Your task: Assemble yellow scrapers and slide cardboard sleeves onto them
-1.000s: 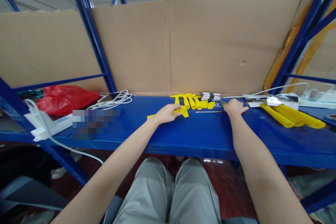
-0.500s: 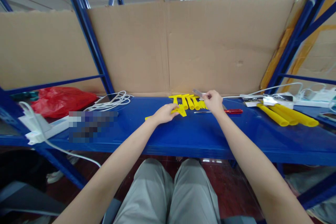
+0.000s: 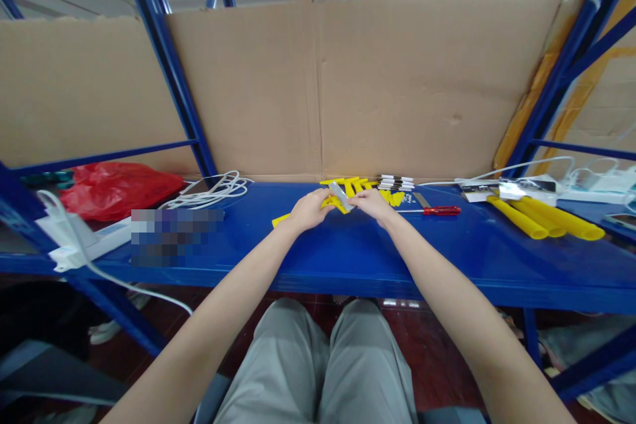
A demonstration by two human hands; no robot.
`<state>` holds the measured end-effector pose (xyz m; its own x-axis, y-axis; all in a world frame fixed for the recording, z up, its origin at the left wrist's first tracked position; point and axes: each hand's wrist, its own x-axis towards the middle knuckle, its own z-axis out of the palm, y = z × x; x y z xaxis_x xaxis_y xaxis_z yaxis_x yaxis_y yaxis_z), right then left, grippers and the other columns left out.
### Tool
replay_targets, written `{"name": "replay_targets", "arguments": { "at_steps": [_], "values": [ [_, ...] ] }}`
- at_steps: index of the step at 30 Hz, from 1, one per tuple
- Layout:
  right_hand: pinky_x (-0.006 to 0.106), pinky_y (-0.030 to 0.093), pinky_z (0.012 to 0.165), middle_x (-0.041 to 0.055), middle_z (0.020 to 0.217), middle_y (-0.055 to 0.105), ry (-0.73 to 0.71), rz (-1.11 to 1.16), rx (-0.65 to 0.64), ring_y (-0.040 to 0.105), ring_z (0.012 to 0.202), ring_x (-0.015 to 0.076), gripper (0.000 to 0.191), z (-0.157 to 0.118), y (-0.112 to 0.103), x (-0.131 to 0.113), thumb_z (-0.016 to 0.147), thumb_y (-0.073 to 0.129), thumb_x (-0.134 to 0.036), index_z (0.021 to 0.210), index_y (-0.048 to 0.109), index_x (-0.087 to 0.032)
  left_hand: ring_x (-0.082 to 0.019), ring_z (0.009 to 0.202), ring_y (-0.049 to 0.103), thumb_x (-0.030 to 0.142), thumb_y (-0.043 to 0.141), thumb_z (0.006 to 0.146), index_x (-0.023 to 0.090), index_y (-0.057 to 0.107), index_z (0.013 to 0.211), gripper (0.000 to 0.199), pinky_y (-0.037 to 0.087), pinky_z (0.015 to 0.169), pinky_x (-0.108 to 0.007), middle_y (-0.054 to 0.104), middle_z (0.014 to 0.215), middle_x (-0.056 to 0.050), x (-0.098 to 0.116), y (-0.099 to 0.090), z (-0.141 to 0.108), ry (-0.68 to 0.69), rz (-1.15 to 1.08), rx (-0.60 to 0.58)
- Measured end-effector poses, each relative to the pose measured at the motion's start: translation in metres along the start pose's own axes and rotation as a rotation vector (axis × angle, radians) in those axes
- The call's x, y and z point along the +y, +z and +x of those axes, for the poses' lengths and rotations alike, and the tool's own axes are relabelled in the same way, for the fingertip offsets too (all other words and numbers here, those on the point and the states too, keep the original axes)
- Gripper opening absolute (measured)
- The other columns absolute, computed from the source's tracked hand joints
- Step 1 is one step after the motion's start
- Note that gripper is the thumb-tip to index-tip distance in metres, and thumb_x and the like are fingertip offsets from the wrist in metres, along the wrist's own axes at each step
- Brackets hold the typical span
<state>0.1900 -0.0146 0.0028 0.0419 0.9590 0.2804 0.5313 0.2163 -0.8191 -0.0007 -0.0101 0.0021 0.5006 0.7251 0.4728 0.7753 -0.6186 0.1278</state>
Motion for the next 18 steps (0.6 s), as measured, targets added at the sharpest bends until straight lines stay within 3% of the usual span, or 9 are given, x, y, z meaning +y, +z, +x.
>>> {"name": "replay_targets", "arguments": {
  "at_steps": [11, 18],
  "values": [
    [0.029, 0.04, 0.06, 0.0016, 0.061, 0.06, 0.038, -0.034, -0.063, 0.051, 0.06, 0.0145, 0.017, -0.0072, -0.0063, -0.0013, 0.067, 0.068, -0.032, 0.061, 0.071, -0.017, -0.022, 0.123, 0.057, 0.016, 0.06, 0.091, 0.023, 0.055, 0.135, 0.044, 0.048, 0.101, -0.033, 0.059, 0.136, -0.008, -0.0002, -0.0016, 0.0002, 0.024, -0.006, -0.001],
    [0.03, 0.041, 0.061, 0.0023, 0.06, 0.06, -0.01, -0.101, -0.128, 0.053, 0.061, 0.0157, 0.021, -0.0081, -0.0094, 0.001, 0.07, 0.064, -0.035, 0.061, 0.07, -0.017, -0.02, 0.104, 0.062, 0.023, 0.052, 0.097, 0.032, 0.06, 0.135, 0.04, 0.049, 0.091, -0.03, 0.059, 0.113, -0.006, -0.0002, -0.0043, -0.0004, 0.043, 0.075, -0.098]
  ]
}}
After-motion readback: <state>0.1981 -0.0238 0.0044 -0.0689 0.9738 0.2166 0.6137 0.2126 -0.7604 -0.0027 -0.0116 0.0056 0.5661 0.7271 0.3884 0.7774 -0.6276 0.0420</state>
